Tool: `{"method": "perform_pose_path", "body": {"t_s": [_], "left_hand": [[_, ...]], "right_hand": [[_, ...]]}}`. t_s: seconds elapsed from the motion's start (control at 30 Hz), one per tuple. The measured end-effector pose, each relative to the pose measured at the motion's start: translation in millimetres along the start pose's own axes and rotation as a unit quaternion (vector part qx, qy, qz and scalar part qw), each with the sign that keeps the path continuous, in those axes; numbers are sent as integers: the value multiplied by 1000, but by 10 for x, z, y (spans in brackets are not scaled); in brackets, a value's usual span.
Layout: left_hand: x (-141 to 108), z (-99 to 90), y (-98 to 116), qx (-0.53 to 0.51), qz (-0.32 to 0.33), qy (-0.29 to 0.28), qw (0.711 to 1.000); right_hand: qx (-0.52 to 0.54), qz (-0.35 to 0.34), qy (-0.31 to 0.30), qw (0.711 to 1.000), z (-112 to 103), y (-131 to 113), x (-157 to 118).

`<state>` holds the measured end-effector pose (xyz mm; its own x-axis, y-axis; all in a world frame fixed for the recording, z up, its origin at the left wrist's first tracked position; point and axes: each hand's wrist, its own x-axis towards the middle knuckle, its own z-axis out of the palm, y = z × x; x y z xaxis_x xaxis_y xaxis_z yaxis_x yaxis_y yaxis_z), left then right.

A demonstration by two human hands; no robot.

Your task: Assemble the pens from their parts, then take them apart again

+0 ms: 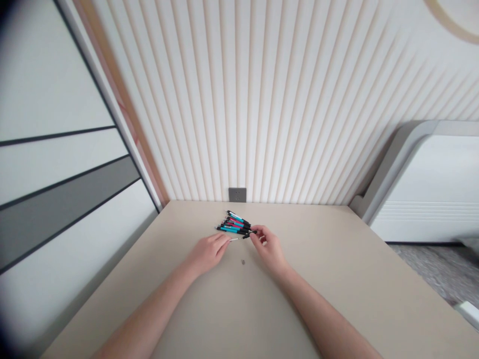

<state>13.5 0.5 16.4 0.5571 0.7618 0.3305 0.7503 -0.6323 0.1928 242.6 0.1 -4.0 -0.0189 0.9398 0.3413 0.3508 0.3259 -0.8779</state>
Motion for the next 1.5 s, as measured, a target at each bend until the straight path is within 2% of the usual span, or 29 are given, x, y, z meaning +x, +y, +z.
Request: {"method": "perform_pose_path", "body": {"t_s": [0.17, 0.23, 0.37, 0.47, 0.67, 0.77, 0.9, 1.0, 1.07, 1.13, 1.2, 1.27, 1.4, 1.5], "left_hand": [[-5, 26, -47, 0, -27, 4, 1000], [-9, 30, -61, 3, -33, 5, 999], [-9, 28, -65, 19, -32, 1, 999], [-2, 15, -55, 25, -26, -4, 999], [3, -15, -25, 8, -15, 27, 999], [6, -32, -4, 4, -8, 38, 999], [8, -48, 18, -1, -8, 51, 999], [6, -47, 22, -9, -10, 59, 998], [4, -40, 19, -9, -10, 62, 998], [2, -31, 15, -2, -11, 64, 998], [2, -24, 11, 3, -13, 59, 998], [2, -21, 8, 4, -16, 51, 999], [4, -20, 0, 1, -24, 39, 999], [4, -18, -4, 3, -27, 35, 999]], "right_hand": [[-58, 11, 3, 998, -150, 26, 65], [-98, -18, -25, 995, -188, 36, 74], [-170, -64, -130, 975, -179, 45, 54], [-177, -59, -151, 971, -148, 35, 36], [-91, -12, -103, 990, -160, -16, 45], [-9, 18, -92, 996, -146, -30, 52], [154, 42, -75, 984, -90, -41, 61], [207, 56, -71, 974, -90, -58, 54], [151, 34, -63, 986, -130, -76, 44], [17, -35, -69, 997, -187, -92, 35], [-125, -115, -85, 982, -232, -97, 30], [-219, -154, -101, 958, -240, -80, 28], [-271, -127, -148, 943, -166, 12, 18], [-197, -56, -142, 968, -102, 65, 3]]}}
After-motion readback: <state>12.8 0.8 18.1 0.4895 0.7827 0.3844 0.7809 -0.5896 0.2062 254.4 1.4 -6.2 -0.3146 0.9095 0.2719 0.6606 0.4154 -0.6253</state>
